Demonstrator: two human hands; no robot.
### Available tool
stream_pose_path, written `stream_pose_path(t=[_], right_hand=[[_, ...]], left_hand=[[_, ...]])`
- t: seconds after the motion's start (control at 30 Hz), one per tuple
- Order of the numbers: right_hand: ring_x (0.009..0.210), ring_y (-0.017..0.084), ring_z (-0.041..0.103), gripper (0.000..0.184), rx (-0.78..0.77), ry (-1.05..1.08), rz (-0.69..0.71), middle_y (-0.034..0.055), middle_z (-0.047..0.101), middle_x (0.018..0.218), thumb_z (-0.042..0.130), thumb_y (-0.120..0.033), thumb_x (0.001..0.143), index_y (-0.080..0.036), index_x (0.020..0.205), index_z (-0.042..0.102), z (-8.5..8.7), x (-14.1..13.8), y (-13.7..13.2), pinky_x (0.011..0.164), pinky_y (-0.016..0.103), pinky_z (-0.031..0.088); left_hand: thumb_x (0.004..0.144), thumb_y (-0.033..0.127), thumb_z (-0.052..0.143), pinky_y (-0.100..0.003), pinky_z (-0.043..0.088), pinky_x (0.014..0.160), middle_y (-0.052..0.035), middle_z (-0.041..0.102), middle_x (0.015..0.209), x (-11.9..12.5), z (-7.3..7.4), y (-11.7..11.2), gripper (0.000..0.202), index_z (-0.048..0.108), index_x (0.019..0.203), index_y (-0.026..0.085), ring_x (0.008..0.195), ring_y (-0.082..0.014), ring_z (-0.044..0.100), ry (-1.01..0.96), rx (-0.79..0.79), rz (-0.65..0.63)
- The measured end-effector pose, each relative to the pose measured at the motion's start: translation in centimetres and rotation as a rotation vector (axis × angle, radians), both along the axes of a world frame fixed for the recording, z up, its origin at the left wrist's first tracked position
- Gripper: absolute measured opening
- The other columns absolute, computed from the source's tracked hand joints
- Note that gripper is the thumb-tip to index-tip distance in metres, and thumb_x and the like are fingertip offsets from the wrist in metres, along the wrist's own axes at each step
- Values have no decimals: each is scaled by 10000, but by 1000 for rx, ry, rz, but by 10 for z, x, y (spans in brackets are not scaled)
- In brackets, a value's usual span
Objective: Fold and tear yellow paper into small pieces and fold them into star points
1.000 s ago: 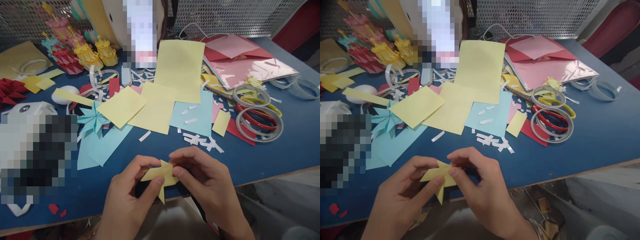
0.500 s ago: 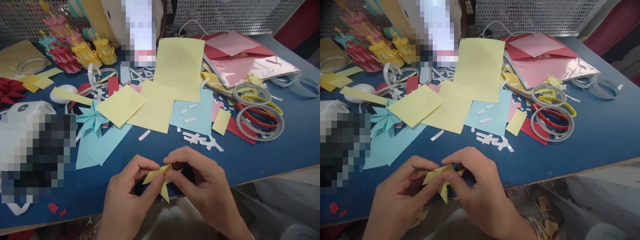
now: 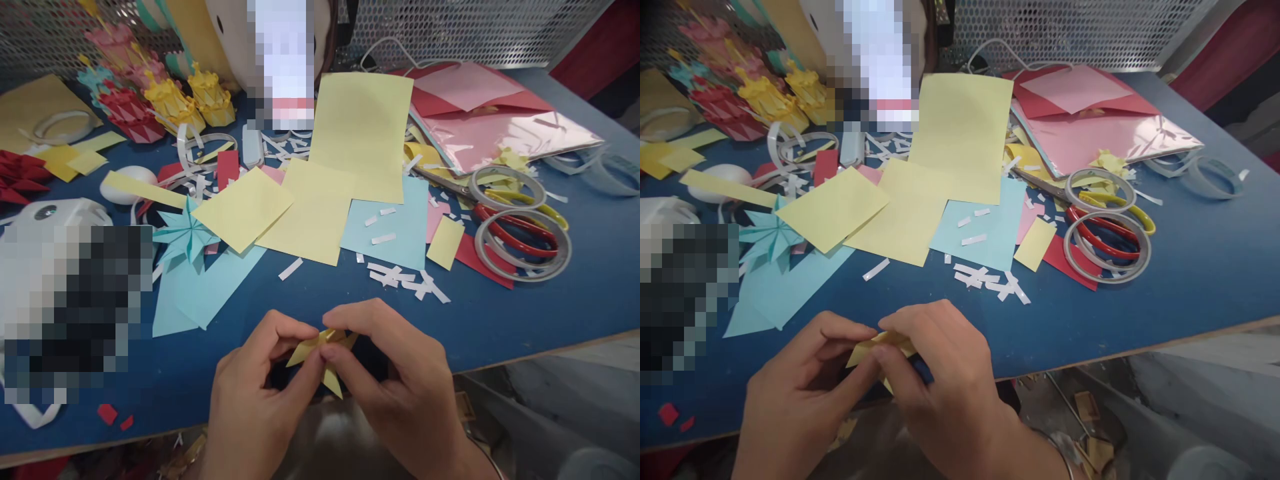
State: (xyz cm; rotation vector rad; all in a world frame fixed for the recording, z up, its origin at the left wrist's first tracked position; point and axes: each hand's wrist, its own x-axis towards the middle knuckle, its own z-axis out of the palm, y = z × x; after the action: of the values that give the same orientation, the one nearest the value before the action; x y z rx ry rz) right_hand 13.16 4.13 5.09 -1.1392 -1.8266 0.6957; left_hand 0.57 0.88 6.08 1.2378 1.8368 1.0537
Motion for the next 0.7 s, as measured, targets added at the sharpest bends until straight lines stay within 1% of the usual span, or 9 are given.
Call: stream_pose_path(t=[0.13,0.23,0.3,0.43,0.53,0.63,0.7], right_hand=[[504,62,598,151,-132,37,-30,-49,720,683,605,-70,803,-200,812,682,2,2,2,431,154,428],[454,55,548,153,-191,65,-40,-61,697,652,602,-77,798,-210,812,677,3,5,4,398,152,404],[452,53,537,163,-223,81,-13,-60,691,655,588,-81,808,-212,834,681,3,6,4,396,146,403],[594,76,632,196,-317,143,85,-33,720,755,563,-93,843,-223,915,691,0,10,6,507,140,484],[668,94,661,208,-408,266,121,-24,711,786,566,-109,854,-245,965,677,-3,14,7,571,156,525],[762,98,685,280,-470,386,158,-28,699,846,611,-96,822,-277,1032,648,-6,17,6,668,167,559],[804,92,691,345,-484,433,174,-37,698,880,638,-71,793,-294,1055,619,-8,18,5,719,166,561]], left_hand=[[765,294,691,-111,417,484,154,671,566,-1,2,-1,132,592,678,282,498,-53,595,-13,-42,13],[769,305,695,-116,424,483,152,697,597,-2,2,0,123,596,698,288,494,-57,600,-36,-54,-14],[772,284,694,-107,428,492,158,700,610,-2,3,0,110,599,719,294,506,-53,608,-51,-55,-19],[791,243,674,-74,444,522,182,691,626,0,5,0,104,601,777,317,547,-39,630,-107,-47,1],[821,266,644,-79,459,529,177,694,638,1,5,-1,73,608,819,330,554,-42,638,-144,-18,14],[841,280,614,-75,455,528,173,698,638,2,3,-1,54,613,829,333,550,-36,631,-157,-4,34],[842,272,601,-67,448,518,175,684,610,3,3,-1,60,607,828,330,534,-31,615,-169,-6,73]])
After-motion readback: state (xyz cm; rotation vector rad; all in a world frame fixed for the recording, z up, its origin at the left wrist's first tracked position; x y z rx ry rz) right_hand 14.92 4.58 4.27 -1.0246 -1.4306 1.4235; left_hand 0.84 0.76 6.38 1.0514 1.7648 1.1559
